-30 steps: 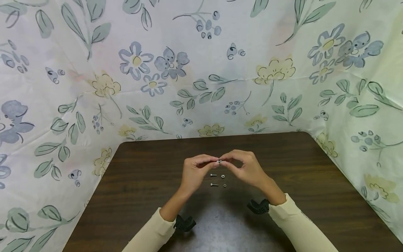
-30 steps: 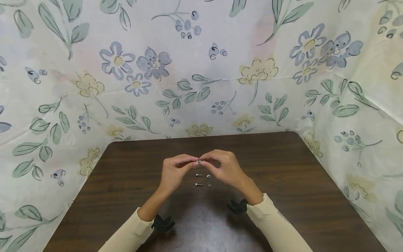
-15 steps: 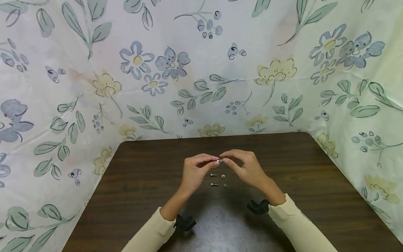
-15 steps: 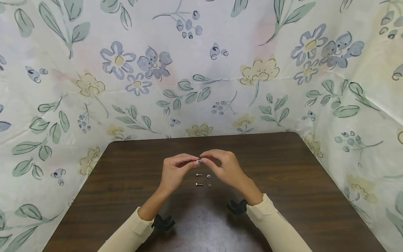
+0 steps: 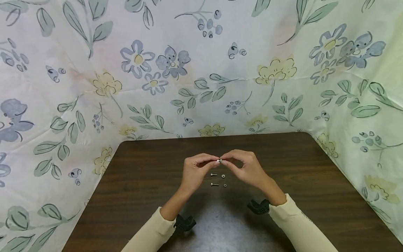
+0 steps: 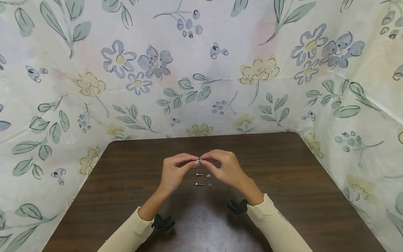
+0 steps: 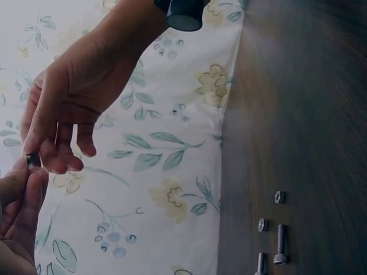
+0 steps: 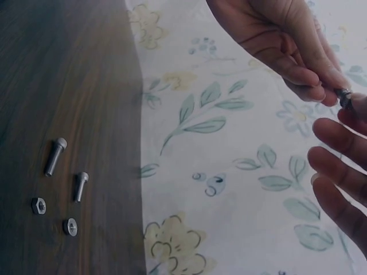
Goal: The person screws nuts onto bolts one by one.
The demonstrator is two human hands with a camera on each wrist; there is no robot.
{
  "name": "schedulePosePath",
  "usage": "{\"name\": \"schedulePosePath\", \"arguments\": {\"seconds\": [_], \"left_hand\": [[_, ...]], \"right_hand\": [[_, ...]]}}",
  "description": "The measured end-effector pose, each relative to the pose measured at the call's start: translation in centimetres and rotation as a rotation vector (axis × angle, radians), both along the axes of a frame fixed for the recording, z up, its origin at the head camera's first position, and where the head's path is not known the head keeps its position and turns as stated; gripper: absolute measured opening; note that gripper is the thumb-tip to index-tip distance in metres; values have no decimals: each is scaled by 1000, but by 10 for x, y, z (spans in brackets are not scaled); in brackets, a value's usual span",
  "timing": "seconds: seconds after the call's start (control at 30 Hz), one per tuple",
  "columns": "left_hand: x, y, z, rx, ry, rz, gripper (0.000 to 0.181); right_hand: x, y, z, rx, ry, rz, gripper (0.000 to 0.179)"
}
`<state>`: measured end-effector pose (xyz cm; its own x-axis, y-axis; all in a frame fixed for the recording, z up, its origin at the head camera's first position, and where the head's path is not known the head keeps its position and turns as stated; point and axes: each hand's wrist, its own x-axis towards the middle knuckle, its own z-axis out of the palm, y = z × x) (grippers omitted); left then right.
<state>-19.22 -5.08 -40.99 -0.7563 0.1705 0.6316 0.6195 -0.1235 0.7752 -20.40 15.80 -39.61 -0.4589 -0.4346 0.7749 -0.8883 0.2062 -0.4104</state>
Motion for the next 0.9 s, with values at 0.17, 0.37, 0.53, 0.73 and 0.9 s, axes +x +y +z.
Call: {"name": "schedulePosePath", "arguments": {"seconds": [0.17, 0.37, 0.53, 0.73, 0.9], "left_hand": [[1, 0, 1, 1, 2, 2, 8], [0, -1, 1, 4, 2, 2, 8], [0, 0, 3, 4, -4, 19, 9], [1, -1, 3, -31, -8, 46, 19], [2, -2, 4, -88, -4, 45, 32]], "right_hand": [[0, 0, 0, 23, -19, -10, 17], [0, 1, 1, 31, -17, -17, 16], [0, 2, 2, 10, -47, -18, 9], [2, 1, 3, -8, -79, -48, 8], [3, -1, 2, -38, -72, -56, 20]]}}
